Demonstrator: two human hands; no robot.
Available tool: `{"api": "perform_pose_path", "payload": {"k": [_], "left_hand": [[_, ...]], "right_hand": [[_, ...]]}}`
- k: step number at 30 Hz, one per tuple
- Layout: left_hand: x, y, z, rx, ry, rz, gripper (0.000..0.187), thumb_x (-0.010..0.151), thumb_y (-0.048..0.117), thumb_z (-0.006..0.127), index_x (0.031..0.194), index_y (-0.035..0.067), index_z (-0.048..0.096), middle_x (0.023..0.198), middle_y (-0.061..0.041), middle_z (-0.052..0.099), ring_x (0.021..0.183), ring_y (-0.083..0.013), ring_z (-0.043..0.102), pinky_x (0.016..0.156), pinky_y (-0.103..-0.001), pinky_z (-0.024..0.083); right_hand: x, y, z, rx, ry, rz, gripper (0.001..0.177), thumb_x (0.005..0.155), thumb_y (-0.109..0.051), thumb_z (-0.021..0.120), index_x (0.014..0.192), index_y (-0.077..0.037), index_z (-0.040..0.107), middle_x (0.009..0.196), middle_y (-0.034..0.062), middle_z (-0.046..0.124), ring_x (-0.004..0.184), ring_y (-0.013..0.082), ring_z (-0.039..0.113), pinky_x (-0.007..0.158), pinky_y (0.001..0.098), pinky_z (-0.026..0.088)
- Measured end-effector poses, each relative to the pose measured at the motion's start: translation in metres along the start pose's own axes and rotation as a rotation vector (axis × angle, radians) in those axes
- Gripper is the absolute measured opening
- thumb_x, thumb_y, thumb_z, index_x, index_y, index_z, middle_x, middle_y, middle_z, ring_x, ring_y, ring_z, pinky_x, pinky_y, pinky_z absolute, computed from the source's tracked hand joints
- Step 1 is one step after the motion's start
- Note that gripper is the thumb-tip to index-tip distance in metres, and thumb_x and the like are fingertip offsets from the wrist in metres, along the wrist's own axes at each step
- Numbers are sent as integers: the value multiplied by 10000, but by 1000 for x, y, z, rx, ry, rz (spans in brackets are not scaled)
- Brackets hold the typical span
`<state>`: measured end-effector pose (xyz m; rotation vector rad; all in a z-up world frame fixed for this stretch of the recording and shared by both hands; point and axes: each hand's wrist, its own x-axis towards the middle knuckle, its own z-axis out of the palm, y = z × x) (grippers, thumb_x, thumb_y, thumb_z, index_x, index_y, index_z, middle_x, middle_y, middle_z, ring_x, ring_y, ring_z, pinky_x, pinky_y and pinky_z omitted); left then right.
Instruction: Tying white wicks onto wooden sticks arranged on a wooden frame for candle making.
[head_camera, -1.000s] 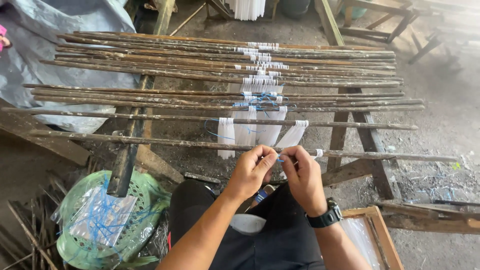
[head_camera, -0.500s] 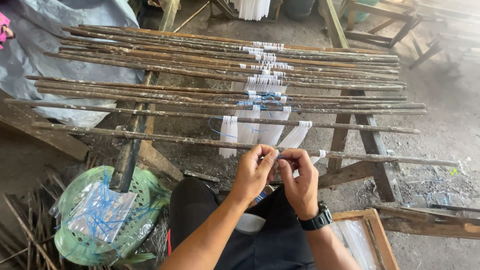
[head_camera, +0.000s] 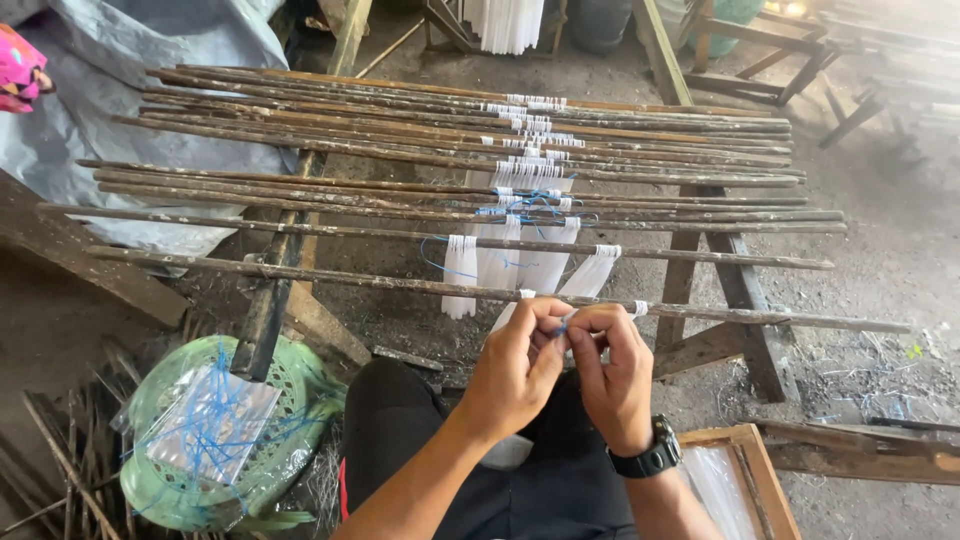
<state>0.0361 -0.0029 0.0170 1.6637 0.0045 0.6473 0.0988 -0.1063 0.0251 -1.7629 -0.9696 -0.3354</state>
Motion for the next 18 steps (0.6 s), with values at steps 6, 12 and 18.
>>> {"api": "perform_pose_path", "payload": {"k": [6, 12, 18], "left_hand": [[-17, 23, -1, 206, -62, 103, 259, 841, 114, 488, 1088, 59, 435, 828, -107, 572, 733, -202, 599, 601, -280, 483], [-22, 20, -5, 433, 15, 282, 34, 851, 120, 506, 873, 96, 496, 715, -53, 547, 599, -205, 542, 510, -308, 415], [-36, 33, -17, 333, -9, 361, 102, 870, 103, 443, 785, 65, 487, 793, -72, 558, 699, -210, 553, 629, -283, 431]], "right_hand": [[-6, -23, -22, 16, -47, -21, 136, 874, -126, 407, 808, -52, 500, 801, 71, 553, 702, 173, 543, 619, 259, 422], [-10, -34, -31, 77, -100, -34, 153, 869, -153, 408, 778, -57, 485, 738, 56, 537, 634, 156, 502, 583, 251, 405], [-13, -15, -22, 38, -233, -14, 182, 870, -144, 394, 928, -43, 535, 880, 82, 565, 805, 192, 560, 690, 267, 431]]}}
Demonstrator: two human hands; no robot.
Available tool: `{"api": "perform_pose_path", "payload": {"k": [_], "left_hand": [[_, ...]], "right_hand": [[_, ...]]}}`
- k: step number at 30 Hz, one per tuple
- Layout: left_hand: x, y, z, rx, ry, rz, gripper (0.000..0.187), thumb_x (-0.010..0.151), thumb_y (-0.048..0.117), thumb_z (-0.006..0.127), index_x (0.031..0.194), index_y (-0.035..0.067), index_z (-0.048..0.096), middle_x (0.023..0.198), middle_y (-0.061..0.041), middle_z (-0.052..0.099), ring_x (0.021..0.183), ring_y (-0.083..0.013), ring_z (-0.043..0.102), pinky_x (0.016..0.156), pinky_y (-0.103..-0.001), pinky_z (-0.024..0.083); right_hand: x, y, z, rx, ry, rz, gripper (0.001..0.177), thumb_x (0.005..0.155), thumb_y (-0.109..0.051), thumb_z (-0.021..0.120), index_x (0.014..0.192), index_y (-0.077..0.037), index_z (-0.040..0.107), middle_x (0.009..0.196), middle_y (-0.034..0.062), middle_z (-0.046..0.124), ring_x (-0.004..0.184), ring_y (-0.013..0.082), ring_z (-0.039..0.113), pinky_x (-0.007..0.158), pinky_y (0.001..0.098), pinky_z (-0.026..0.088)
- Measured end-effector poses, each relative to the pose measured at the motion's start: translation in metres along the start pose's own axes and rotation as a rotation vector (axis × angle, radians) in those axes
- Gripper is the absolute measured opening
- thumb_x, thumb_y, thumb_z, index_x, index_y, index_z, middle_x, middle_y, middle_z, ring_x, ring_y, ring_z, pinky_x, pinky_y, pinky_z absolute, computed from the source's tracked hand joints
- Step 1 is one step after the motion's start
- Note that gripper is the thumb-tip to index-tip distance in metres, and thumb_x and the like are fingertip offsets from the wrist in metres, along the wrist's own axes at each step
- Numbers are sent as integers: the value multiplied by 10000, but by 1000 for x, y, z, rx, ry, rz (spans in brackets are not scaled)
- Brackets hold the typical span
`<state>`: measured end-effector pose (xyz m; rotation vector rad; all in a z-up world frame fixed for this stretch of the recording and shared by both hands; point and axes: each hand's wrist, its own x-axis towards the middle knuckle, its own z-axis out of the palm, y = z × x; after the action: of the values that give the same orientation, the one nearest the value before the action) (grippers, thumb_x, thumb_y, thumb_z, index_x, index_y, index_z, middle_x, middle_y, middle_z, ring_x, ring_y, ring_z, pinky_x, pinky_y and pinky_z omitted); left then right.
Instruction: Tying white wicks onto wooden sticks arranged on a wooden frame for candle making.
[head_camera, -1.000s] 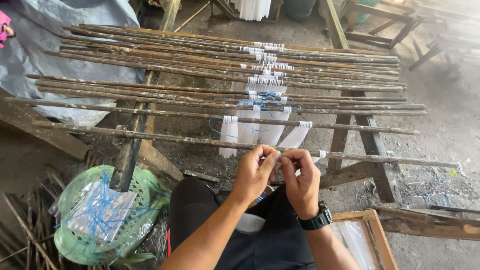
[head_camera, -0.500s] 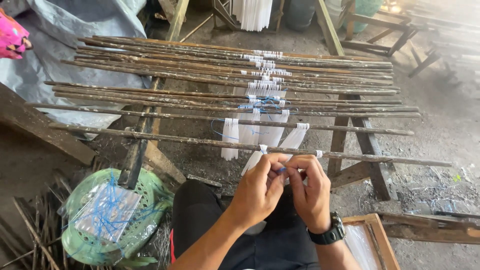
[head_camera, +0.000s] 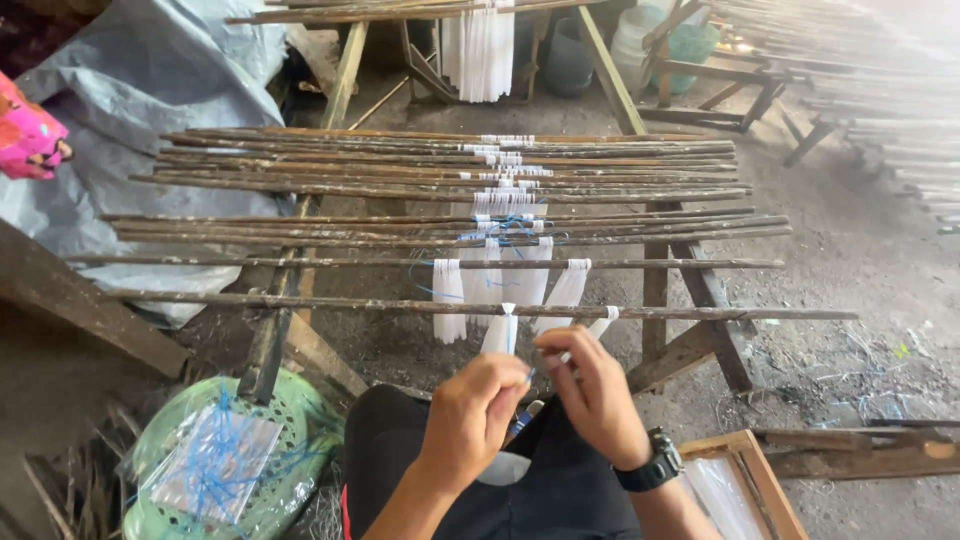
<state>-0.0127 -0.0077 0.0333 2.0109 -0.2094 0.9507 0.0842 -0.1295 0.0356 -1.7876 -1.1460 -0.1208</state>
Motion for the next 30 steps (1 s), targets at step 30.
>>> {"api": "perform_pose_path", "payload": {"k": [30], "left_hand": [[-6, -116, -34, 875, 19, 68, 308, 800, 210, 605, 1064, 77, 520, 1054, -60, 538, 1035, -255, 485, 950, -455, 328]], "right_hand": [[-67, 58, 31, 7, 28, 226, 124, 786, -88, 492, 839, -102, 603, 812, 35, 601, 723, 157, 573, 601, 249, 435]]}}
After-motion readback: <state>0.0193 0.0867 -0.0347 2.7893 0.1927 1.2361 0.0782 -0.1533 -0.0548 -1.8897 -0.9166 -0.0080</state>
